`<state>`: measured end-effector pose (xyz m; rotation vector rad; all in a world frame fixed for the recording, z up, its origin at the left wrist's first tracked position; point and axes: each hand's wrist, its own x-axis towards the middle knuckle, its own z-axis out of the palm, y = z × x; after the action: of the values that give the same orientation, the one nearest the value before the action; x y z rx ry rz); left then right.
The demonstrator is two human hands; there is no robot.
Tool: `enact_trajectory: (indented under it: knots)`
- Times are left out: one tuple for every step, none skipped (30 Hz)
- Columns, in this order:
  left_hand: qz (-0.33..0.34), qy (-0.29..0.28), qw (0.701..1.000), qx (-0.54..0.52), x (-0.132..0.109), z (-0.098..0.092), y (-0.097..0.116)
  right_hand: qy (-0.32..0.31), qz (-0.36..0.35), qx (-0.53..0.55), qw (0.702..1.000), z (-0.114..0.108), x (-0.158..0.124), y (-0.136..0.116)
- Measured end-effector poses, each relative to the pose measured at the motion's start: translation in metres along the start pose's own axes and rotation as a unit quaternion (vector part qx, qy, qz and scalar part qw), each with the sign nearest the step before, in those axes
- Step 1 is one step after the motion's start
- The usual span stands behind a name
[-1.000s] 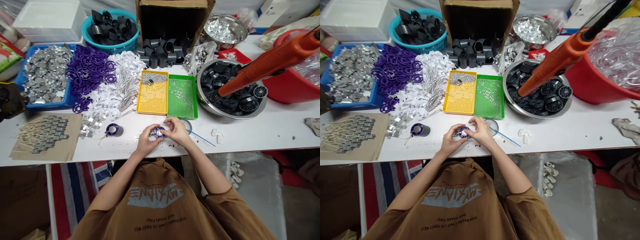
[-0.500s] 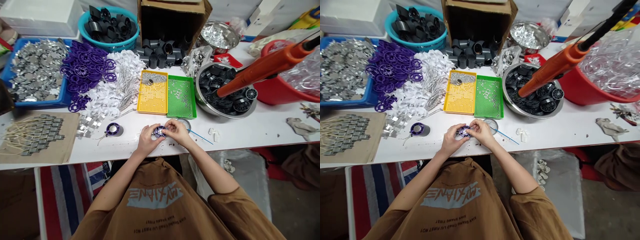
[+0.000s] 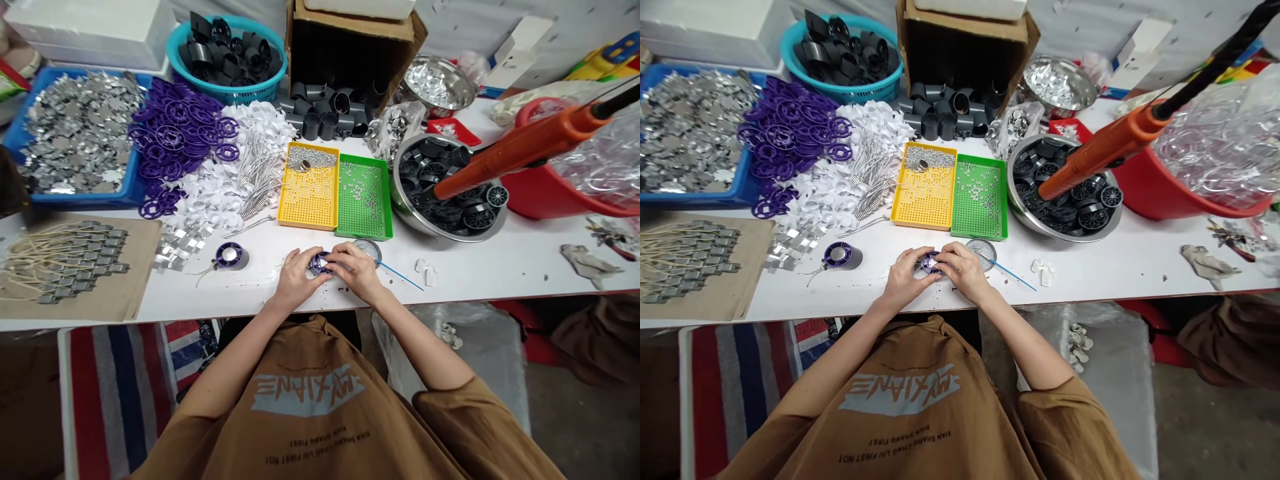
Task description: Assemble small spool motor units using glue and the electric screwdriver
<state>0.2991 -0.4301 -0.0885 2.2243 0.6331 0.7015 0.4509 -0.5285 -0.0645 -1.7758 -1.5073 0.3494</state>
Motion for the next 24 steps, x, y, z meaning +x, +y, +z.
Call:
enact_trajectory:
  knots:
    - [0.000,-0.001,1.000,-0.002,0.000,0.000,0.000,0.003,0.002,0.004,1.000,0.001,0.000,0.001]
    - [0.001,-0.001,1.000,-0.003,0.000,0.000,0.000,0.005,0.004,0.009,1.000,0.001,0.000,0.002]
    - [0.002,-0.001,1.000,-0.004,0.001,0.000,0.000,0.006,0.006,0.013,1.000,0.001,0.000,0.003]
    - [0.003,-0.001,1.000,-0.005,0.001,0.000,0.000,0.003,0.006,0.017,1.000,0.001,0.001,0.004]
    - [0.004,-0.001,1.000,-0.004,0.000,0.000,0.000,0.001,0.005,0.022,1.000,0.000,0.001,0.004]
    - [0.005,0.000,1.000,-0.004,0.000,0.000,0.000,-0.001,0.001,0.026,1.000,0.000,0.001,0.005]
    - [0.007,0.001,1.000,-0.004,0.000,0.000,-0.001,-0.001,-0.005,0.029,1.000,0.000,0.002,0.005]
    - [0.009,0.003,1.000,-0.004,0.000,0.000,-0.001,0.001,-0.010,0.031,0.999,0.000,0.002,0.005]
    - [0.012,0.005,1.000,-0.005,0.000,0.000,-0.002,0.003,-0.013,0.032,0.999,0.000,0.002,0.005]
    - [0.014,0.006,1.000,-0.007,0.000,0.000,-0.002,0.005,-0.013,0.033,0.999,0.001,0.002,0.005]
    - [0.016,0.006,1.000,-0.010,0.000,-0.001,-0.002,0.006,-0.011,0.033,0.999,0.002,0.002,0.005]
    - [0.017,0.005,1.000,-0.013,0.000,-0.001,-0.003,0.006,-0.008,0.034,0.999,0.002,0.003,0.006]
    - [0.020,0.004,1.000,-0.016,0.000,-0.001,-0.003,0.005,-0.008,0.035,0.999,0.003,0.003,0.007]
    - [0.022,0.003,1.000,-0.018,0.000,-0.001,-0.002,0.003,-0.013,0.032,0.999,0.002,0.003,0.008]
    - [0.025,0.003,0.999,-0.019,0.001,-0.001,-0.002,-0.001,-0.025,0.023,0.999,0.002,0.003,0.008]
    - [0.029,0.004,0.999,-0.019,0.001,-0.001,-0.002,-0.009,-0.043,0.005,0.999,0.001,0.003,0.008]
    - [0.032,0.007,0.999,-0.018,0.001,-0.001,-0.002,-0.022,-0.063,-0.021,0.998,-0.001,0.002,0.008]
    - [0.034,0.009,0.999,-0.016,0.000,-0.001,-0.002,-0.037,-0.083,-0.052,0.995,-0.003,0.001,0.007]
    - [0.035,0.011,0.999,-0.015,0.000,0.000,-0.002,-0.050,-0.098,-0.083,0.990,-0.005,-0.001,0.006]
    - [0.036,0.013,0.999,-0.013,0.000,0.000,-0.002,-0.058,-0.109,-0.111,0.986,-0.007,-0.004,0.004]
    - [0.036,0.012,0.999,-0.013,0.000,0.000,-0.002,-0.062,-0.116,-0.133,0.982,-0.008,-0.007,0.002]
    - [0.036,0.010,0.999,-0.013,-0.001,0.000,-0.003,-0.062,-0.122,-0.153,0.979,-0.009,-0.011,0.000]
    - [0.034,0.007,0.999,-0.014,-0.001,0.000,-0.003,-0.060,-0.126,-0.170,0.975,-0.010,-0.014,-0.002]
    - [0.031,0.004,0.999,-0.015,-0.001,0.000,-0.003,-0.058,-0.129,-0.188,0.972,-0.010,-0.017,-0.004]
